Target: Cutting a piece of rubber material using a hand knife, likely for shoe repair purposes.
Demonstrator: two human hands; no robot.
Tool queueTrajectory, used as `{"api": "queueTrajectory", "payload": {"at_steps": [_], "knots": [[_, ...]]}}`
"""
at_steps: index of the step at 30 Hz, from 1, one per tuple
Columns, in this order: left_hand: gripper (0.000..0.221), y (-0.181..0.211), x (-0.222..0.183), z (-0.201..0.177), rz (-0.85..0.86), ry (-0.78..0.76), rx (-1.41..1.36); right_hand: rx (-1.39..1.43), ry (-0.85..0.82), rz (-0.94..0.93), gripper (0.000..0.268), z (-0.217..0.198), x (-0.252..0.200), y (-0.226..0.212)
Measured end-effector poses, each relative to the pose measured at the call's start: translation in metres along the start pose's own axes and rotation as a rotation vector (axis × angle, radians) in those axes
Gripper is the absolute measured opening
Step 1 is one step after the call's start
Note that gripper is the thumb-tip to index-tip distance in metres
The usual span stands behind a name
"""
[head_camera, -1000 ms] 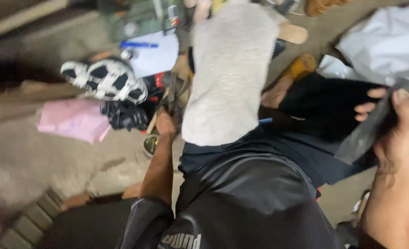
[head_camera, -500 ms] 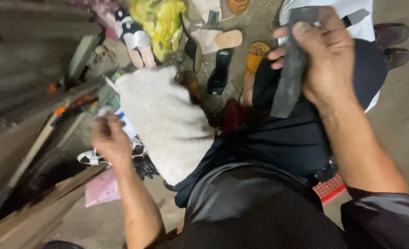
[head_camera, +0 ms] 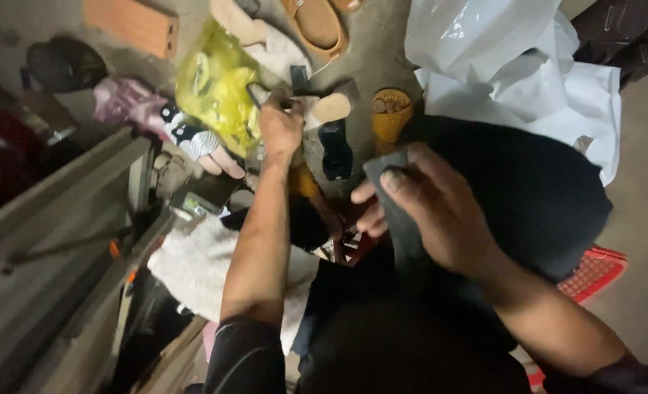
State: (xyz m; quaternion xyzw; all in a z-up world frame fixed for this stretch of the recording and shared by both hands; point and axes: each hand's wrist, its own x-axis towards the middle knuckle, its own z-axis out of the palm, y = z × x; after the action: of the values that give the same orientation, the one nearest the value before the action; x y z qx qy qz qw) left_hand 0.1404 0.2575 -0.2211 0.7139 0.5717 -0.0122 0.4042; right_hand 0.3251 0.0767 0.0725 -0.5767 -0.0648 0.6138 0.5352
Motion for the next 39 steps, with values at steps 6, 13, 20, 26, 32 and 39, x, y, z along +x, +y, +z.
{"api": "queueTrajectory", "payload": {"at_steps": [6, 13, 20, 26, 32, 39], "knots": [[0.059, -0.035, 0.051, 0.063, -0.100, -0.019, 0.172, 0.101, 0.039, 0.149, 0.028, 0.006, 0.009, 0.007], [0.076, -0.038, 0.074, 0.068, -0.169, -0.032, 0.298, 0.094, -0.030, 0.111, 0.025, 0.018, 0.016, -0.004], [0.039, -0.046, 0.066, 0.057, 0.043, 0.136, 0.086, -0.163, -0.009, 0.133, 0.032, 0.030, 0.016, 0.002], [0.023, -0.050, 0.050, 0.022, 0.009, 0.107, -0.033, -0.035, 0.089, 0.189, 0.044, 0.038, 0.008, -0.009], [0.021, -0.030, 0.023, 0.014, -0.143, 0.032, -0.065, 0.055, 0.230, 0.148, 0.035, 0.027, -0.001, -0.003], [0.056, -0.061, 0.053, 0.063, -0.097, 0.026, 0.058, 0.062, 0.223, 0.152, 0.035, 0.028, 0.010, -0.004]]}}
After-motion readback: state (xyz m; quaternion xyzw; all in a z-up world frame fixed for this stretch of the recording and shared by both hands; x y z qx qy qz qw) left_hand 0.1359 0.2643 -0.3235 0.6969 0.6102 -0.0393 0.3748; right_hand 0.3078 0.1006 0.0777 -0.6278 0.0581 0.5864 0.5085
